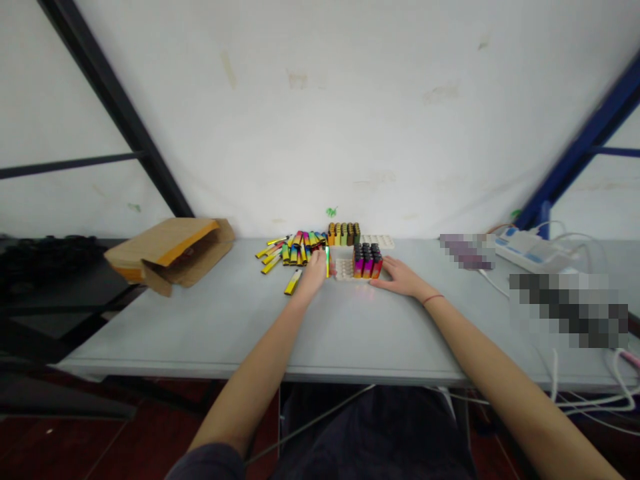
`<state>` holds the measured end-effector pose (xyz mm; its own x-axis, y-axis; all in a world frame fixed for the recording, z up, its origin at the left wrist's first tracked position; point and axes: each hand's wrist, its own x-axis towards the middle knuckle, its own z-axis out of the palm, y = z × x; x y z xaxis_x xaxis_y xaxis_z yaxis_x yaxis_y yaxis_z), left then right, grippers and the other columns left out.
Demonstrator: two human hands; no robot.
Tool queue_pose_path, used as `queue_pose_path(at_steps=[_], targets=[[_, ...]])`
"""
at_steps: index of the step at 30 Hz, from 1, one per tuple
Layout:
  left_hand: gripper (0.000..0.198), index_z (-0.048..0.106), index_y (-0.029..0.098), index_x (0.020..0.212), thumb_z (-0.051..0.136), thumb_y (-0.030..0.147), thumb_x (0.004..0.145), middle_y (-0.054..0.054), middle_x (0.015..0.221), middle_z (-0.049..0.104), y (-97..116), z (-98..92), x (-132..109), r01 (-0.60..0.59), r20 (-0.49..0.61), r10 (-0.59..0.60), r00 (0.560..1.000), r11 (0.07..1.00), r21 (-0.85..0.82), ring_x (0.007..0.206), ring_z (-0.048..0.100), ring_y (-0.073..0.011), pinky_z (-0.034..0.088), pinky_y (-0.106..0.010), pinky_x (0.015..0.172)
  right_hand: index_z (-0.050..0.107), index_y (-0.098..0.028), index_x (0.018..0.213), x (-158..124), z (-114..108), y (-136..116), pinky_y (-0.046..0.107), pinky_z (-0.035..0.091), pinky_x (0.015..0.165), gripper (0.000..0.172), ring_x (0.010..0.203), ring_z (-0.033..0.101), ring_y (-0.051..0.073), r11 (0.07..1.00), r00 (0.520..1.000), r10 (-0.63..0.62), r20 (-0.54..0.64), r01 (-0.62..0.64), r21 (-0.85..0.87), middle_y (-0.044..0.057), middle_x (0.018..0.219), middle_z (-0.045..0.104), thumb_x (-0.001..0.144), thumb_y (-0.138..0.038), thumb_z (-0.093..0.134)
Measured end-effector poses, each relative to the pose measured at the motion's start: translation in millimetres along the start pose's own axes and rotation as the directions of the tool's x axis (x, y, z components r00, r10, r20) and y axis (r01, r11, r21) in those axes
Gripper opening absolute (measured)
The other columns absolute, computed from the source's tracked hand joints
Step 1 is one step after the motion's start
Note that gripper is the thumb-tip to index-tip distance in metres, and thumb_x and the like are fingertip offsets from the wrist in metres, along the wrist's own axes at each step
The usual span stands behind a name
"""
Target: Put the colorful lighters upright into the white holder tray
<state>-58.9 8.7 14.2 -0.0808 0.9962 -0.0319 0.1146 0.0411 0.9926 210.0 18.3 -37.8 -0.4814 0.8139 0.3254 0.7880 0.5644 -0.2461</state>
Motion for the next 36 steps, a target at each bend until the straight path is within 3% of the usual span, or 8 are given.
queue_pose_path(at_steps=[3, 5, 7, 12, 19, 22, 27, 36], targets=[[0.046, 0.048, 0.022, 0.081, 0.030, 0.060, 0.099, 0.006, 0.053, 0.046, 5.9, 5.4, -7.5, 0.146, 0.140, -0.106, 0.984, 0.936, -0.321, 0.036, 0.039, -0.0093, 0.032, -0.021, 0.043, 0.058, -0.017, 0.136, 0.0, -0.9, -1.4, 0.058, 0.044, 0.110, 0.077, 0.128, 0.056, 0.039, 1.000, 1.000, 0.008, 0.004, -0.008, -0.009, 0.019, 0.139, 0.061, 0.088, -0.077, 0.048], [0.057, 0.046, 0.022, 0.075, 0.028, 0.071, 0.095, 0.007, 0.049, 0.040, 10.8, 7.1, -13.9, 0.211, 0.232, -0.121, 0.965, 0.883, -0.418, 0.033, 0.032, -0.0075, 0.025, -0.019, 0.039, 0.059, -0.016, 0.136, 0.0, -1.9, -2.5, 0.057, 0.043, 0.110, 0.076, 0.128, 0.056, 0.039, 1.000, 1.000, 0.008, 0.008, -0.008, -0.005, 0.019, 0.138, 0.061, 0.089, -0.075, 0.050], [0.060, 0.043, 0.021, 0.069, 0.029, 0.075, 0.092, 0.007, 0.046, 0.037, 14.4, 7.4, -18.8, 0.231, 0.252, -0.122, 0.960, 0.854, -0.466, 0.032, 0.028, -0.0063, 0.023, -0.019, 0.037, 0.059, -0.018, 0.137, -0.2, -3.0, -3.4, 0.056, 0.043, 0.110, 0.074, 0.128, 0.056, 0.039, 1.000, 1.000, 0.000, 0.006, 0.000, 0.005, 0.018, 0.138, 0.061, 0.089, -0.074, 0.051], [0.059, 0.041, 0.021, 0.063, 0.034, 0.071, 0.094, 0.008, 0.043, 0.031, 17.5, 6.6, -23.5, 0.249, 0.214, -0.160, 0.964, 0.827, -0.504, 0.032, 0.023, -0.0051, 0.021, -0.018, 0.037, 0.056, -0.020, 0.140, -0.5, -4.1, -4.2, 0.058, 0.044, 0.109, 0.073, 0.130, 0.055, 0.038, 1.000, 1.000, -0.006, 0.002, 0.006, 0.015, 0.017, 0.141, 0.060, 0.090, -0.072, 0.051], [0.061, 0.045, 0.019, 0.060, 0.033, 0.068, 0.094, 0.008, 0.044, 0.031, 17.5, 8.7, -24.4, 0.295, 0.286, -0.158, 0.945, 0.791, -0.536, 0.034, 0.027, -0.0054, 0.026, -0.018, 0.039, 0.061, -0.013, 0.132, -0.6, -5.4, -4.7, 0.054, 0.044, 0.109, 0.073, 0.124, 0.059, 0.039, 1.000, 0.999, 0.018, 0.037, -0.018, -0.009, 0.020, 0.134, 0.063, 0.090, -0.072, 0.051], [0.060, 0.042, 0.020, 0.059, 0.031, 0.068, 0.094, 0.008, 0.044, 0.029, 16.7, 10.3, -25.3, 0.297, 0.296, -0.158, 0.942, 0.804, -0.516, 0.033, 0.023, -0.0054, 0.020, -0.018, 0.036, 0.061, -0.013, 0.132, -0.5, -5.5, -4.5, 0.055, 0.044, 0.109, 0.073, 0.123, 0.059, 0.039, 1.000, 0.999, 0.010, 0.035, -0.010, -0.007, 0.020, 0.132, 0.064, 0.090, -0.073, 0.050], [0.051, 0.032, 0.022, 0.056, 0.031, 0.054, 0.096, 0.009, 0.042, 0.018, 18.9, 11.2, -27.1, 0.275, 0.211, -0.192, 0.958, 0.822, -0.498, 0.031, 0.012, -0.0054, 0.009, -0.018, 0.035, 0.059, -0.018, 0.134, -0.4, -5.8, -4.8, 0.056, 0.044, 0.110, 0.072, 0.127, 0.057, 0.038, 1.000, 1.000, -0.013, 0.013, 0.013, 0.007, 0.017, 0.136, 0.063, 0.090, -0.074, 0.050], [0.042, 0.034, 0.022, 0.061, 0.025, 0.042, 0.097, 0.009, 0.041, 0.021, 15.7, 21.1, -31.7, 0.248, 0.123, -0.215, 0.969, 0.828, -0.502, 0.031, 0.013, -0.0065, 0.008, -0.017, 0.035, 0.056, -0.019, 0.140, -0.6, -2.2, -1.8, 0.060, 0.041, 0.111, 0.073, 0.131, 0.055, 0.040, 1.000, 1.000, -0.007, 0.004, 0.007, 0.008, 0.018, 0.142, 0.059, 0.089, -0.071, 0.052]])
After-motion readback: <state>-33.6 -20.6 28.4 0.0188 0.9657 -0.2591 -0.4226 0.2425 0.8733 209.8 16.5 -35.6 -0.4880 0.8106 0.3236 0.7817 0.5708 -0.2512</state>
